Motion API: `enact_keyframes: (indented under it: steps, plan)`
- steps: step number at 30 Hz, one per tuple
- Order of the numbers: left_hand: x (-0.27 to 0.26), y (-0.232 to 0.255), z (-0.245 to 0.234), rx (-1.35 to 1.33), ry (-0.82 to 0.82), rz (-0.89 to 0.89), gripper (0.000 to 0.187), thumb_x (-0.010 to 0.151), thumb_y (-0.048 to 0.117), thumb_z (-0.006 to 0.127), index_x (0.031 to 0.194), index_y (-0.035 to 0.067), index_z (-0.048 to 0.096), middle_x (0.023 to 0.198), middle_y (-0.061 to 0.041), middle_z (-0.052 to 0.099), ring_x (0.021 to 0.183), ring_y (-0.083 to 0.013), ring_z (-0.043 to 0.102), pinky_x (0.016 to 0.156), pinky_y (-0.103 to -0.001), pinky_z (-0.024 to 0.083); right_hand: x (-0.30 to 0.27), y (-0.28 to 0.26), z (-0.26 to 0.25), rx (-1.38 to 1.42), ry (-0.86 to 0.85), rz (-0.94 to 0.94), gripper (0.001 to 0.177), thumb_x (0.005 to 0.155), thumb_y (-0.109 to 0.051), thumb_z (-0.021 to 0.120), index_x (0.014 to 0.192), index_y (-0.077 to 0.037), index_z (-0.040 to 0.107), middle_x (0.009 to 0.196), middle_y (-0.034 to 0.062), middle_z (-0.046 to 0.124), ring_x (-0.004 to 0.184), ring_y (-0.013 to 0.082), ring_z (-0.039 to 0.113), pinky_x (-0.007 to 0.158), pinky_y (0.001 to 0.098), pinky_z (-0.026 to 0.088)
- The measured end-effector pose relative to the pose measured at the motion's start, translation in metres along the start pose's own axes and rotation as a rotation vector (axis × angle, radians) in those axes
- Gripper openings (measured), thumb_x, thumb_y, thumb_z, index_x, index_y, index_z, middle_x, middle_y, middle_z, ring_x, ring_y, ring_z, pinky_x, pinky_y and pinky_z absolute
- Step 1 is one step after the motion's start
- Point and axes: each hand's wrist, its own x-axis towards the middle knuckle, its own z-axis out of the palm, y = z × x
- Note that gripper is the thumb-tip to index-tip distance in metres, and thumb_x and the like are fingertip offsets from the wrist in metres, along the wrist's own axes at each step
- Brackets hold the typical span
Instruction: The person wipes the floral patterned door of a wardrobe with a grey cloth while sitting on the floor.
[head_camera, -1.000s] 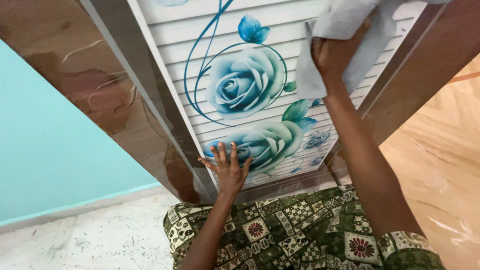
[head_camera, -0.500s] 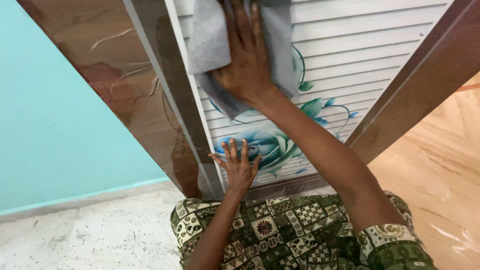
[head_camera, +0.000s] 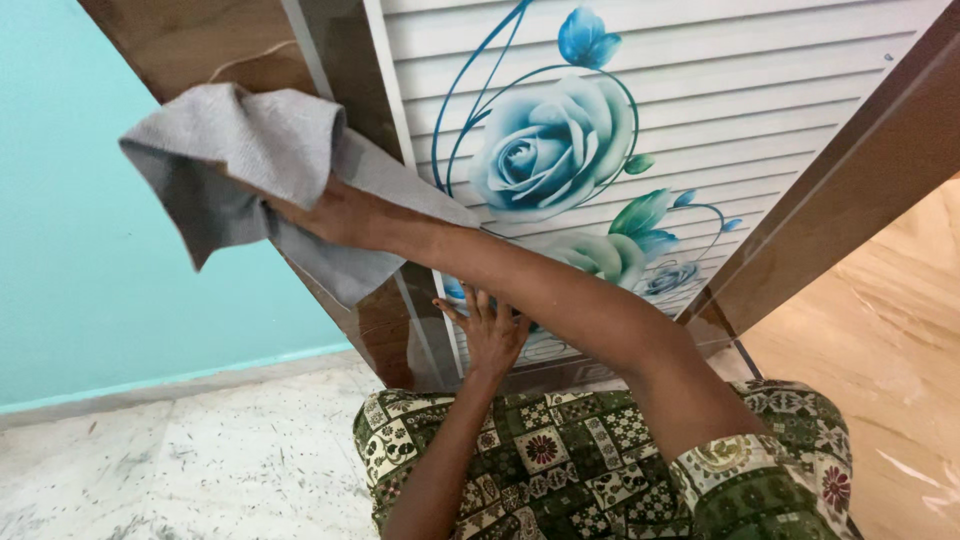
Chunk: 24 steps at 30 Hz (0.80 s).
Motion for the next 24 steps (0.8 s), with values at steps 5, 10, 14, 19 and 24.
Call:
enact_keyframes:
  steps: [5, 10, 14, 19, 24]
  plan:
    - [0.000, -0.003, -0.002, -0.059, 0.014, 0.004, 0.102, 0.090, 0.062, 0.077, 0.163, 0.020, 0.020, 0.173, -0.010, 0.003, 0.161, -0.0340, -0.006, 0.118, -0.078, -0.013, -0.025, -0.001, 0.010, 0.079, -0.080, -0.047, 0.062, 0.119, -0.031, 0.060, 0.165, -0.016, 0.021, 0.168, 0.0089, 0.029, 0.150, 0.0328, 0.039, 0.123, 0.0526, 0.038]
    - [0.007, 0.000, -0.014, -0.040, 0.012, 0.001, 0.097, 0.091, 0.061, 0.076, 0.164, 0.025, 0.024, 0.173, -0.012, 0.002, 0.161, -0.0328, -0.006, 0.119, -0.075, -0.013, -0.009, 0.019, -0.011, 0.072, 0.009, 0.022, 0.064, 0.118, -0.030, 0.060, 0.165, -0.021, 0.016, 0.168, 0.0052, 0.027, 0.150, 0.0299, 0.042, 0.123, 0.0494, 0.041]
    - [0.011, 0.000, -0.018, -0.013, 0.010, 0.013, 0.100, 0.090, 0.063, 0.077, 0.164, 0.024, 0.023, 0.172, -0.011, 0.000, 0.161, -0.0319, -0.008, 0.120, -0.073, -0.013, -0.002, 0.052, -0.053, 0.061, 0.165, 0.077, 0.067, 0.117, -0.029, 0.059, 0.165, -0.024, 0.012, 0.168, 0.0023, 0.027, 0.149, 0.0276, 0.045, 0.123, 0.0468, 0.043]
    - [0.009, 0.000, -0.016, 0.002, -0.006, 0.003, 0.099, 0.089, 0.065, 0.076, 0.164, 0.023, 0.026, 0.173, -0.011, 0.001, 0.161, -0.0322, -0.008, 0.121, -0.072, -0.013, -0.030, 0.092, -0.118, -0.029, 0.334, 0.100, 0.071, 0.116, -0.028, 0.059, 0.165, -0.029, 0.007, 0.168, -0.0014, 0.025, 0.149, 0.0247, 0.048, 0.123, 0.0436, 0.046]
    - [0.009, -0.001, -0.015, 0.001, 0.008, -0.005, 0.098, 0.088, 0.067, 0.076, 0.163, 0.023, 0.029, 0.172, -0.011, 0.006, 0.161, -0.0322, -0.004, 0.121, -0.072, -0.011, -0.084, 0.111, -0.184, -0.240, 0.262, 0.379, 0.063, 0.116, -0.035, 0.066, 0.165, -0.025, 0.029, 0.166, 0.0012, 0.043, 0.131, 0.0270, 0.061, 0.109, 0.0425, 0.056]
